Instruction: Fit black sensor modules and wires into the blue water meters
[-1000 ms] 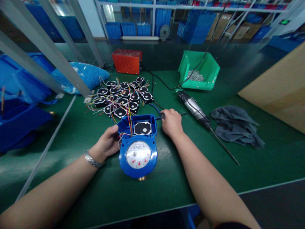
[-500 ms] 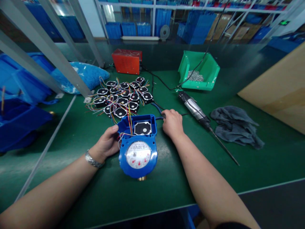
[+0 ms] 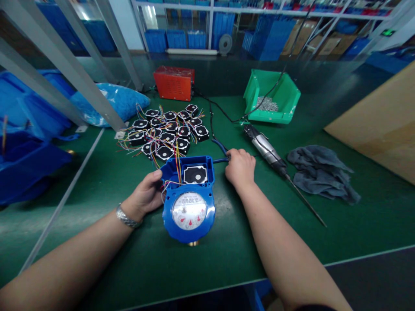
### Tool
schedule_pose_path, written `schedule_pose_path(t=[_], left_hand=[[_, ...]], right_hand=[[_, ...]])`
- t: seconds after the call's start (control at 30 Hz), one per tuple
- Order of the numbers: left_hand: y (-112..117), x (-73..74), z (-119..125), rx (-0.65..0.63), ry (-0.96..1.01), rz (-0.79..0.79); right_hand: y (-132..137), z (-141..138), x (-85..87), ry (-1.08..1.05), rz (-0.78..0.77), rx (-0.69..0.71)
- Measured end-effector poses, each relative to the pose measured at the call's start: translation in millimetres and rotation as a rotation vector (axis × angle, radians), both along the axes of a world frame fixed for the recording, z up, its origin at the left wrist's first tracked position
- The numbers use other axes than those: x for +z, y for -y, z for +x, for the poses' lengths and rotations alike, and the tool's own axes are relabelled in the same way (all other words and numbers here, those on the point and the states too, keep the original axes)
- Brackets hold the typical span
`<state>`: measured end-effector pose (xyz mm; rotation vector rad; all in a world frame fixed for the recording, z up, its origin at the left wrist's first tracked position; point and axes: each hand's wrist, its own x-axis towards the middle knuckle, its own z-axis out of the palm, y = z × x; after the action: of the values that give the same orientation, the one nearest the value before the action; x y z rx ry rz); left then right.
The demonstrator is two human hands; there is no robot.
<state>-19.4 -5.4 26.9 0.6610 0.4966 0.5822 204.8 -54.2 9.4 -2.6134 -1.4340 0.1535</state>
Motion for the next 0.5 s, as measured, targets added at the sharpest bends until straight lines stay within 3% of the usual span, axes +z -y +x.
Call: schedule_pose_path(t=[0.5], left_hand=[[0.5,-2.5,-0.9,-0.015,0.033,0.007]], right_hand=[[0.2,3.8,-0.8,0.0,0.029,-0.009]])
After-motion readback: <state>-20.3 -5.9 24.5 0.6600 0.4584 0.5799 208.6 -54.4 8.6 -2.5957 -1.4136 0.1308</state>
